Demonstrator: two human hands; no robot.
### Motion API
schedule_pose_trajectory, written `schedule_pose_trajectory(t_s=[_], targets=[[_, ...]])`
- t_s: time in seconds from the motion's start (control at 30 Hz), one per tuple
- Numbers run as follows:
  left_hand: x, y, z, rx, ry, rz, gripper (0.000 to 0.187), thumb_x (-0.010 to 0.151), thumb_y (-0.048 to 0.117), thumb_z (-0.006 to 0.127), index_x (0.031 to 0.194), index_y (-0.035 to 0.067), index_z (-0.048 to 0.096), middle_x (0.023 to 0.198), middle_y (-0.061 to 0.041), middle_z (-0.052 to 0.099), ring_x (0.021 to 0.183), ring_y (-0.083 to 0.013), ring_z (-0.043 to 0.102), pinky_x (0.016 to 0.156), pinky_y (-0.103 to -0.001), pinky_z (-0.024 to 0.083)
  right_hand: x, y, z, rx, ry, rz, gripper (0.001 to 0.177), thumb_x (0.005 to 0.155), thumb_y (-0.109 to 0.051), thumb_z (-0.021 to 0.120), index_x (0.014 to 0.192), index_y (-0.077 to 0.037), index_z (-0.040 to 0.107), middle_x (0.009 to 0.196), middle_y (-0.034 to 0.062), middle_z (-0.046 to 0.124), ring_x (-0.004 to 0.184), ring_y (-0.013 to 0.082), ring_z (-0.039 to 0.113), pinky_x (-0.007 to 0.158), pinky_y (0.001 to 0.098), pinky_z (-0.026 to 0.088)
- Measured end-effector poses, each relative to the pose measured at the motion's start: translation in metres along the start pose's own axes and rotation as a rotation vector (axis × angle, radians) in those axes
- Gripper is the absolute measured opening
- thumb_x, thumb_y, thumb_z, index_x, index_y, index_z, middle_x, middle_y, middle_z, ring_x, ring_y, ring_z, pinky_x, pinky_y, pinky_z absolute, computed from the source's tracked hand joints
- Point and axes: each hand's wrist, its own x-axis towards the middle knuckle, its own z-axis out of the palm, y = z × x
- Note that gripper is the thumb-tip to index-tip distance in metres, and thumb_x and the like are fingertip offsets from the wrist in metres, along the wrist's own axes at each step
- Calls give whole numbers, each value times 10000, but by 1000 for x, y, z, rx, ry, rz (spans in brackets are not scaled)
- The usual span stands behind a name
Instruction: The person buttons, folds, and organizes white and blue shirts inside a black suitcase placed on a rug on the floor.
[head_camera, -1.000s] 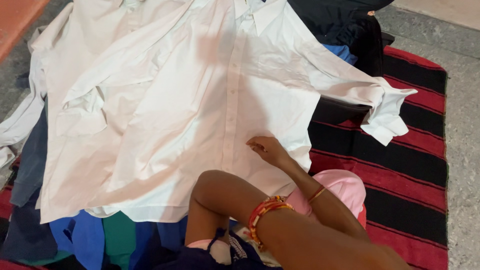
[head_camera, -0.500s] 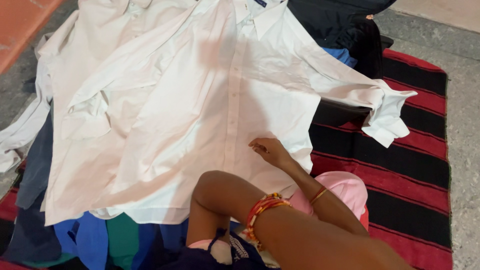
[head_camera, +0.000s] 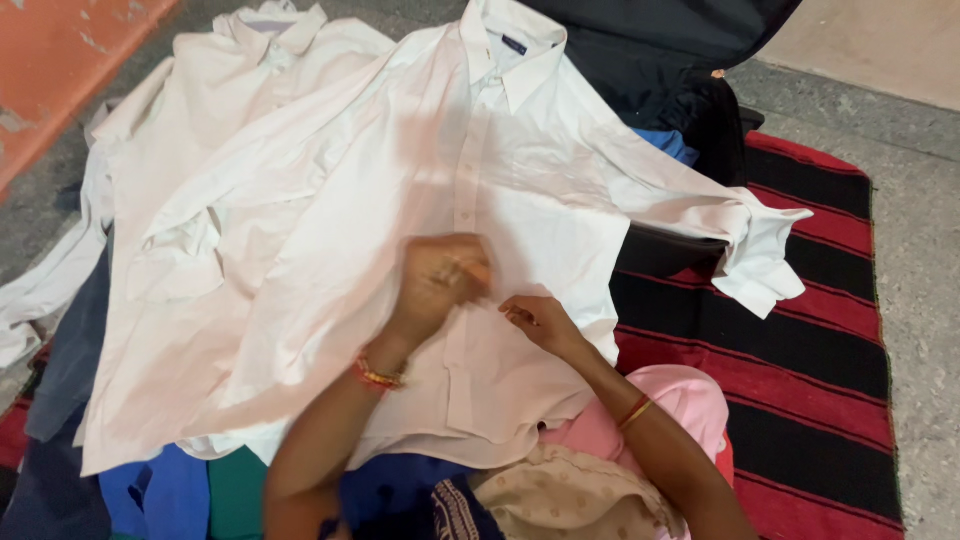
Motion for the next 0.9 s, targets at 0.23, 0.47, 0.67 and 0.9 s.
schedule_pose_trajectory(t_s=[0.23, 0.47, 0.67, 0.9], targets=[[-80, -72, -180, 1161, 524, -133, 294, 862, 139, 789, 1078, -11, 657, 1077, -163, 689, 1011, -331, 620, 888, -402, 504, 1, 6, 0, 69, 73, 30, 189, 914, -40, 694, 1100, -25, 728, 907, 83, 756, 666, 164, 626, 639, 292, 537], [-127, -128, -242, 1508, 505, -763, 883, 741, 425, 865, 1421, 39, 453, 1193, -221, 649, 1141, -401, 568, 861, -564, 424, 1, 17, 1, 98, 172, 2, 180, 927, -11, 666, 1090, -24, 739, 952, 87, 768, 802, 136, 717, 691, 269, 558], [-116, -109, -240, 1185, 618, -928, 538, 928, 370, 781, 1351, 73, 632, 1147, -236, 698, 1070, -403, 642, 940, -459, 498, -7, -9, -27, 27, 652, -17, 164, 910, -37, 703, 1071, -53, 731, 1072, 71, 725, 794, 150, 652, 665, 269, 538], [-130, -131, -271, -146, 1015, 0, 285, 889, -51, 676, 1169, 1, 680, 1160, -45, 698, 1090, -132, 646, 1036, -248, 502, -16, 43, -52, 195, 1084, 47, 221, 925, -17, 704, 1091, -55, 563, 1018, 8, 481, 851, 116, 481, 776, 277, 480]])
